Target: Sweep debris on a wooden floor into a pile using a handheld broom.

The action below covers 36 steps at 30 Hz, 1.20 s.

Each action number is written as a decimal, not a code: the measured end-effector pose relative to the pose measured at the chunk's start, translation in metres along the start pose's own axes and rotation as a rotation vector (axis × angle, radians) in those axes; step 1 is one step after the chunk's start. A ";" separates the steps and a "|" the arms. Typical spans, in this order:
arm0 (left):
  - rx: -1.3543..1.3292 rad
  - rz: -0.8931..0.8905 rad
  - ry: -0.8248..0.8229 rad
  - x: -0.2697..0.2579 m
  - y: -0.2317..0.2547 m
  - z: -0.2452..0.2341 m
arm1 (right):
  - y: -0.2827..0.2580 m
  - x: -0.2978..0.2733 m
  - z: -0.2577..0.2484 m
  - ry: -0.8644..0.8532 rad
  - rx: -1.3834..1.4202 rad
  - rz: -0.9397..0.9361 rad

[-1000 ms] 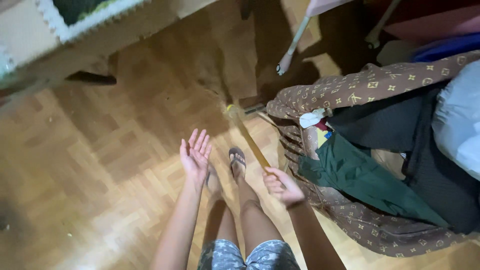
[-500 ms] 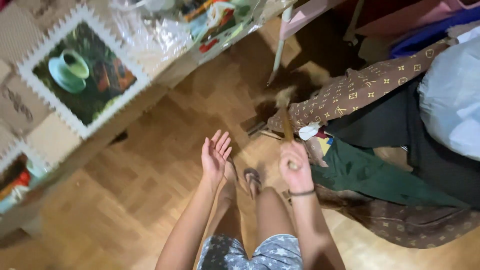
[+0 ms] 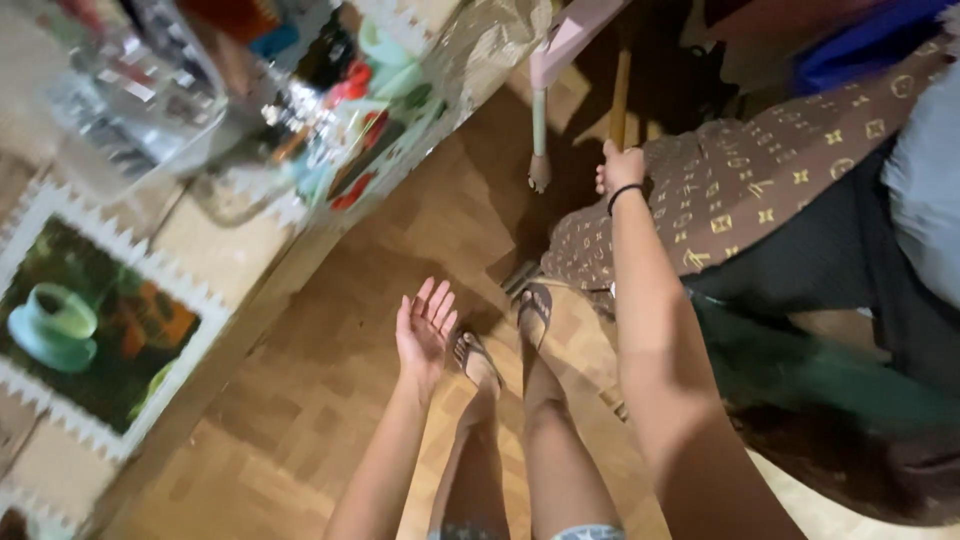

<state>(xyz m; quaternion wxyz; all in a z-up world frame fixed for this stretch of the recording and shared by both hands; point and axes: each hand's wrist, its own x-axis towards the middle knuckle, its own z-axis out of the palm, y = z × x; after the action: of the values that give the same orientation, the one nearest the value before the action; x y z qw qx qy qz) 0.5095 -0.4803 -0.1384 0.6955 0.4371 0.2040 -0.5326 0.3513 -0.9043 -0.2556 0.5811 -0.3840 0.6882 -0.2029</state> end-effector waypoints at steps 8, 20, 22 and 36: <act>-0.005 -0.003 0.043 0.049 0.000 0.010 | 0.210 0.008 -0.001 -0.042 0.035 0.237; 0.300 0.057 -0.008 0.075 0.024 0.054 | 0.094 -0.219 -0.067 -0.115 0.262 0.403; 0.342 0.056 0.002 0.074 0.021 0.054 | 0.135 -0.161 -0.057 -0.148 0.270 0.284; 0.994 0.124 0.249 0.031 -0.034 -0.107 | 0.197 -0.424 0.025 -0.390 0.858 0.914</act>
<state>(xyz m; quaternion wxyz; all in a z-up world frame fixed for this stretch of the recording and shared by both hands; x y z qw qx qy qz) 0.5084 -0.4112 -0.2318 0.4046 0.7863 -0.0187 -0.4666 0.3305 -0.4531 -0.1320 0.8244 0.1834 0.5222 -0.1187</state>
